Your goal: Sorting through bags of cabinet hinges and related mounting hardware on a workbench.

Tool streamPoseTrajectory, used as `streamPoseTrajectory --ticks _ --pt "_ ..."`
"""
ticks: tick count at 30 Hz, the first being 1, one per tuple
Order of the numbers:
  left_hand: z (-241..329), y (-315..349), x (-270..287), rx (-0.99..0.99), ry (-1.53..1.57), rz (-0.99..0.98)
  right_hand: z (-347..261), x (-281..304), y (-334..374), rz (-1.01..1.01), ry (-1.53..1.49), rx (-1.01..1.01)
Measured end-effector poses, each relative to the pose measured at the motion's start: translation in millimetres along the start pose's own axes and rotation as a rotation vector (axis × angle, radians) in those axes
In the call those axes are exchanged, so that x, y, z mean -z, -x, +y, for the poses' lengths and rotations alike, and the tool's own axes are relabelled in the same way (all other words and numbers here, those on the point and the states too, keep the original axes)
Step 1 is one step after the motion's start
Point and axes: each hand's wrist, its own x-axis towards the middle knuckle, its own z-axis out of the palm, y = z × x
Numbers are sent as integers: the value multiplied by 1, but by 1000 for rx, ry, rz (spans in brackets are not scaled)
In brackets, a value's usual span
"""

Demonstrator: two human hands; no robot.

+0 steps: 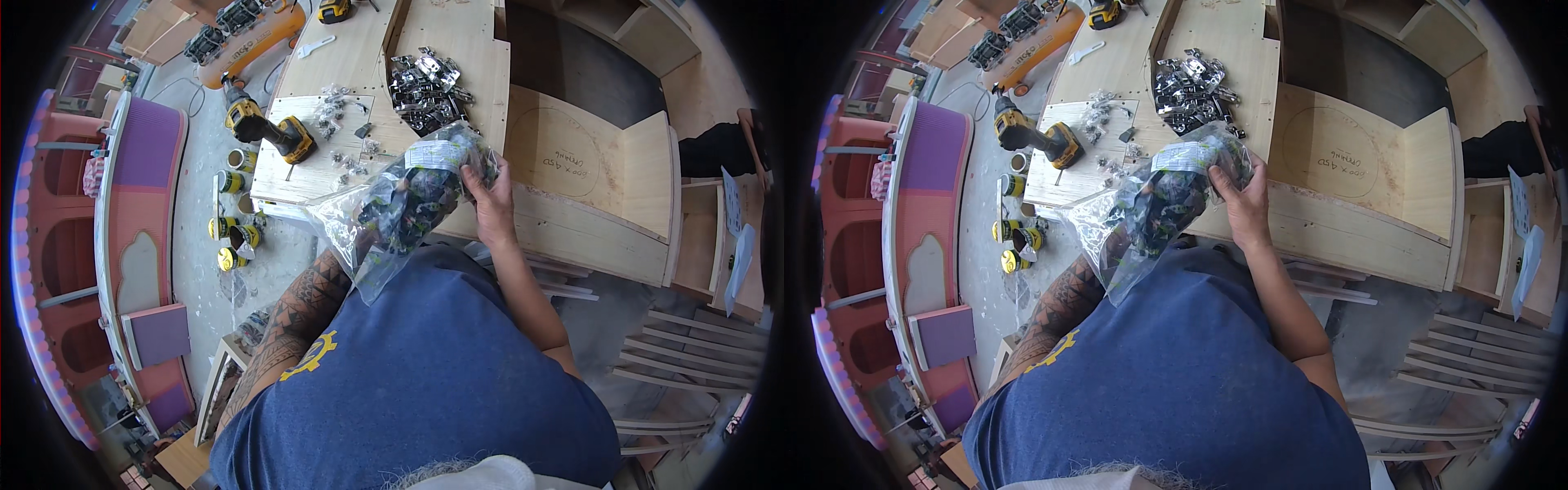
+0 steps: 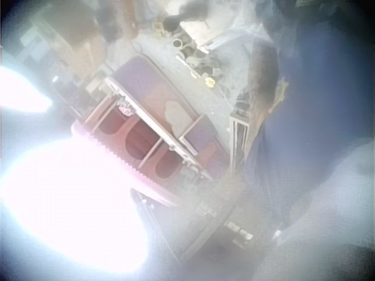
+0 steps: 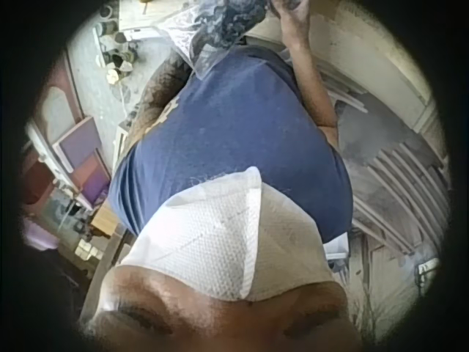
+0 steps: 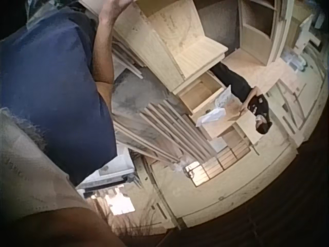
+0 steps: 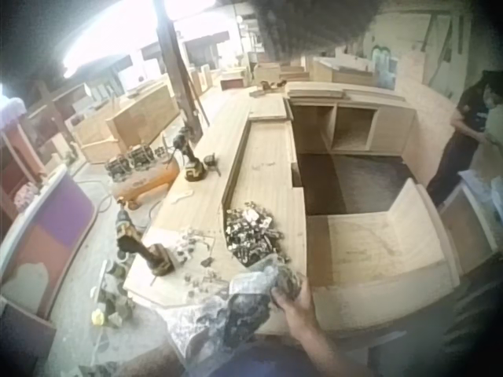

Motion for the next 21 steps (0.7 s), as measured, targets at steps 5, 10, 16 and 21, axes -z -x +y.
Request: streamPoseTrajectory --ticks 5,10,16,21 --pt "-4 3 9 21 19 0 1 -4 1 2 133 98" --pt "-8 7 17 43 25 -3 4 -9 -3 5 348 298" --pt "-12 2 21 42 35 -28 10 -5 -14 277 422 -25" --pt "-15 -11 23 11 34 -47 23 -7 -22 399 147 23"
